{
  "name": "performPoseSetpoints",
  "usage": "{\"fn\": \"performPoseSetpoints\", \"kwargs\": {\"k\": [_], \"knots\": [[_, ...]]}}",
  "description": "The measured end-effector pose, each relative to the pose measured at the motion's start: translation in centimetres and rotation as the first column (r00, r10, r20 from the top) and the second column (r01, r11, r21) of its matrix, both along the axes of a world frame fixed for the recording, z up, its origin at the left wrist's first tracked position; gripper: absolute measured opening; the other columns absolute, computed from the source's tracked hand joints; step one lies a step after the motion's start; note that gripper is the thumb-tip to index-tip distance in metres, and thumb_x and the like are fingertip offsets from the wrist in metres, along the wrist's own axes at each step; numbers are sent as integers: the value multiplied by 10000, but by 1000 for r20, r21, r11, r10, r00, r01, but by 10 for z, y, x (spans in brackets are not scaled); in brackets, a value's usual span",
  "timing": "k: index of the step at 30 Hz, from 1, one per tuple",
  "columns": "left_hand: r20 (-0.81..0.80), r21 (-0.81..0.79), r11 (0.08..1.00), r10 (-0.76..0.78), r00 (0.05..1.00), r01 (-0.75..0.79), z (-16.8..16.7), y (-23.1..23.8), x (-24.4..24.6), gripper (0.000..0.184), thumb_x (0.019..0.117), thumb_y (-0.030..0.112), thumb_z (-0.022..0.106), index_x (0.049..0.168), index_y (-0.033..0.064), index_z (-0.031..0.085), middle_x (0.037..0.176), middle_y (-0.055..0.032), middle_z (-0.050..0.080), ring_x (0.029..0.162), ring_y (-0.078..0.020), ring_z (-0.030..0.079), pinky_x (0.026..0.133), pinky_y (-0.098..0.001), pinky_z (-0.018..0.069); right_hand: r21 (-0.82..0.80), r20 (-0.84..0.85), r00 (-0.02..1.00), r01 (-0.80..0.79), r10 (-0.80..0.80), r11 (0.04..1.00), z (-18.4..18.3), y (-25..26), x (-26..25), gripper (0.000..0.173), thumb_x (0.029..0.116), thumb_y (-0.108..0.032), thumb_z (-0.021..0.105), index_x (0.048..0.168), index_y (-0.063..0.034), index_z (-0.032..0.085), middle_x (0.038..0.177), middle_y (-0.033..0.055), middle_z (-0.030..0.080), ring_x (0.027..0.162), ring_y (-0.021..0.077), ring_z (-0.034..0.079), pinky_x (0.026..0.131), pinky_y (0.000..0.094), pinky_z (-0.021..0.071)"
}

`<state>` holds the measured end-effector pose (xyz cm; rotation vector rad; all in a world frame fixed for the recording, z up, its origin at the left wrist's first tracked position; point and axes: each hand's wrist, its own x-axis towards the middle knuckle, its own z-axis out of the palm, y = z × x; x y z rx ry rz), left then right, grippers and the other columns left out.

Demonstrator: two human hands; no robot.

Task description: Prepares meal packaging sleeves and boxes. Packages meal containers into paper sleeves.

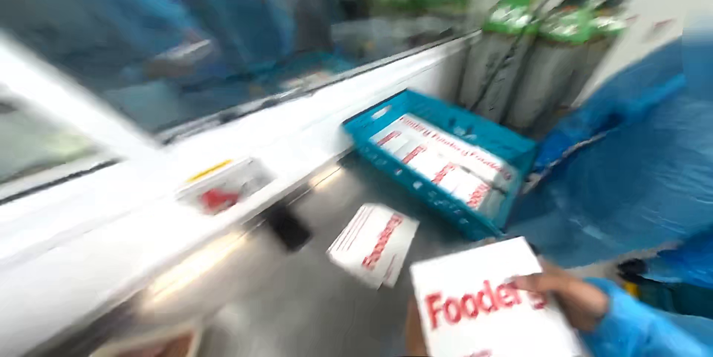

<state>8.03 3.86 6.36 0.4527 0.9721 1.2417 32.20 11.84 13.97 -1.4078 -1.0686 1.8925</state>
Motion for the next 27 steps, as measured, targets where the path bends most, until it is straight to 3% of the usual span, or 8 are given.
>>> {"fn": "performPoseSetpoints", "kwargs": {"k": [4,7,9,11,16,18,23,27], "knots": [[-478,422,904,283,831,-65,-9,100,-7,333,1093,161,407,1265,-79,559,1158,-58,696,1047,-61,679,906,-269,585,179,144,976,-189,164,966,8,101,20,320,911,-151,663,1223,-143,590,979,-31,760,856,112,741,768,325,639],[-970,90,996,90,225,-10,-76,162,-49,711,943,442,703,1430,-48,531,1503,-281,486,1400,-422,476,1144,-579,404,286,435,900,-155,16,945,8,206,19,231,1003,-191,563,1188,-63,617,860,3,702,723,80,689,657,281,603],[-980,-199,971,-194,52,-133,-122,184,-69,1149,741,585,841,1558,-56,348,1634,-342,225,1520,-518,215,1184,-733,184,317,544,837,-134,-64,939,12,286,4,294,1058,-245,543,1233,-16,605,909,99,661,744,145,638,685,362,562],[-933,-350,915,-359,-9,-201,-140,193,-80,1368,633,667,870,1608,-39,221,1672,-306,144,1554,-498,110,1158,-789,109,344,528,846,-132,-75,930,3,369,-14,375,1052,-339,550,1267,-34,585,977,121,645,800,171,623,732,416,549],[-853,-503,838,-520,-31,-212,-126,218,-78,1202,726,519,893,1600,-18,265,1654,-255,252,1518,-465,254,1098,-756,306,304,453,861,-394,232,867,-69,531,-103,472,1017,-467,571,1351,-134,555,1091,61,666,892,141,663,778,383,580],[-835,-522,818,-548,-54,-240,-129,221,-77,1154,732,468,907,1580,-33,304,1630,-278,286,1491,-492,287,1094,-784,279,266,645,716,-538,267,800,-109,560,-151,554,983,-415,664,1365,-26,570,1224,218,645,1073,328,643,912,554,522],[-788,-563,780,-606,-107,-275,-118,234,-74,997,740,325,924,1517,-31,412,1561,-278,380,1443,-488,361,1065,-781,313,210,922,370,-724,113,658,-130,555,-209,896,834,-528,806,1310,172,514,1319,435,515,1259,596,496,980,761,390],[-893,-402,884,-435,-110,-238,-95,205,-77,629,917,120,746,1460,-60,483,1488,-319,468,1371,-506,461,1080,-697,382,386,915,402,-845,-37,370,-84,493,-193,830,842,-335,826,1406,153,461,1442,441,407,1353,631,373,1028,796,330]]}}
